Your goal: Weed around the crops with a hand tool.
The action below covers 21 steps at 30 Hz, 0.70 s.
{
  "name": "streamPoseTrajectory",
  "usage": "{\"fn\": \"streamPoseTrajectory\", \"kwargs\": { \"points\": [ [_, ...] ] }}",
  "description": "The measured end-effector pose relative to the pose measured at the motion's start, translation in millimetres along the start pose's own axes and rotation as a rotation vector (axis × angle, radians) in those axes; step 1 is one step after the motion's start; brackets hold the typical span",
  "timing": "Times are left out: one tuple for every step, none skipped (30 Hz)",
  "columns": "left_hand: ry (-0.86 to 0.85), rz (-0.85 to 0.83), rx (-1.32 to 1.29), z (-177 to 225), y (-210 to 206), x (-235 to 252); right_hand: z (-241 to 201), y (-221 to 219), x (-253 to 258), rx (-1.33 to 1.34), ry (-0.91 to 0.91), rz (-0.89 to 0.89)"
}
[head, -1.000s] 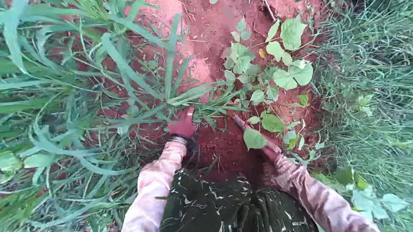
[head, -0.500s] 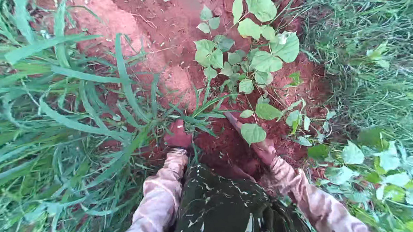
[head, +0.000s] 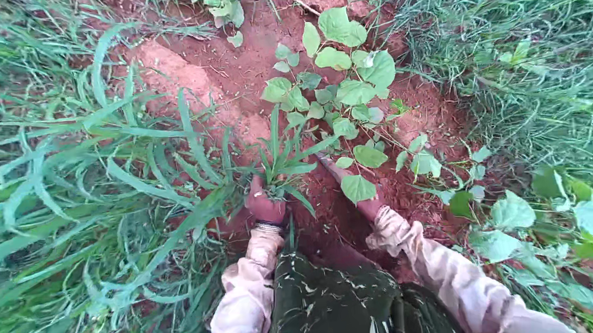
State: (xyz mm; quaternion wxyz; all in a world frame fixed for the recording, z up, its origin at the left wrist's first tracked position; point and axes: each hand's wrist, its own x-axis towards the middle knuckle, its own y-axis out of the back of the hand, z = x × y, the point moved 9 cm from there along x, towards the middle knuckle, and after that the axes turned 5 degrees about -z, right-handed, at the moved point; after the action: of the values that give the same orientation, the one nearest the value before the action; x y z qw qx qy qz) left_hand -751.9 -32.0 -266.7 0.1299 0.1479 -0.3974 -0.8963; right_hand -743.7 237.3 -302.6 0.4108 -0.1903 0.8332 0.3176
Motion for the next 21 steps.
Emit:
{"fn": "streamPoseTrajectory", "kwargs": {
  "points": [
    [-0.087,-0.036,0.065,24.4,1.6,12.7,-1.9,-0.9,-1.9,-0.001,0.006,-0.013],
    [-0.076,-0.216,0.157,44.6,-9.5,32.5,-3.6,-0.1,-0.1,0.002,0.027,-0.007],
    [0.005,-0.488,0.286,54.1,-31.8,51.5,-3.7,-0.7,1.9,0.005,0.039,-0.017],
    [0.053,-0.696,0.419,55.3,-57.9,65.7,-4.3,1.8,3.5,0.010,0.057,-0.013],
    [0.068,-0.818,0.523,52.4,-80.2,75.1,-4.9,5.2,4.3,0.014,0.076,-0.010],
    [0.066,-0.870,0.591,50.1,-94.9,80.8,-3.7,12.3,1.4,0.022,0.084,0.000],
    [0.061,-0.882,0.629,48.8,-102.3,82.3,4.5,21.1,-6.6,0.003,0.086,0.011],
    [0.058,-0.878,0.652,47.1,-104.3,81.5,20.4,29.4,-21.9,-0.046,0.075,0.006],
    [0.056,-0.875,0.665,44.8,-103.3,78.1,48.8,35.4,-44.8,-0.099,0.055,-0.013],
    [0.050,-0.870,0.673,42.9,-101.4,76.1,82.8,43.7,-74.2,-0.140,0.050,-0.005],
    [0.041,-0.862,0.679,42.5,-100.3,76.0,119.4,56.2,-106.7,-0.183,0.041,0.035],
    [0.037,-0.857,0.685,42.4,-98.9,76.7,152.8,69.4,-139.3,-0.220,0.046,0.120],
    [0.032,-0.853,0.690,42.2,-98.3,76.7,180.6,80.7,-167.7,-0.236,0.026,0.204],
    [0.030,-0.846,0.694,41.3,-98.4,76.0,201.4,88.3,-186.3,-0.213,-0.047,0.245],
    [0.034,-0.838,0.693,39.8,-99.3,75.3,211.2,93.7,-192.8,-0.165,-0.126,0.299],
    [0.034,-0.828,0.694,39.9,-102.2,75.0,217.5,95.5,-190.4,-0.135,-0.168,0.381],
    [0.043,-0.826,0.701,40.5,-105.6,74.6,213.9,95.8,-183.9,-0.089,-0.217,0.411],
    [0.057,-0.830,0.715,41.4,-106.8,75.8,210.5,92.1,-175.9,-0.055,-0.246,0.402],
    [0.070,-0.835,0.733,42.2,-107.1,79.0,207.7,89.2,-168.9,-0.038,-0.247,0.392],
    [0.085,-0.847,0.747,40.9,-107.0,78.4,206.9,88.5,-167.3,-0.033,-0.238,0.376],
    [0.093,-0.850,0.751,40.2,-105.6,78.0,205.0,90.5,-168.1,-0.047,-0.197,0.379]
  ]
}}
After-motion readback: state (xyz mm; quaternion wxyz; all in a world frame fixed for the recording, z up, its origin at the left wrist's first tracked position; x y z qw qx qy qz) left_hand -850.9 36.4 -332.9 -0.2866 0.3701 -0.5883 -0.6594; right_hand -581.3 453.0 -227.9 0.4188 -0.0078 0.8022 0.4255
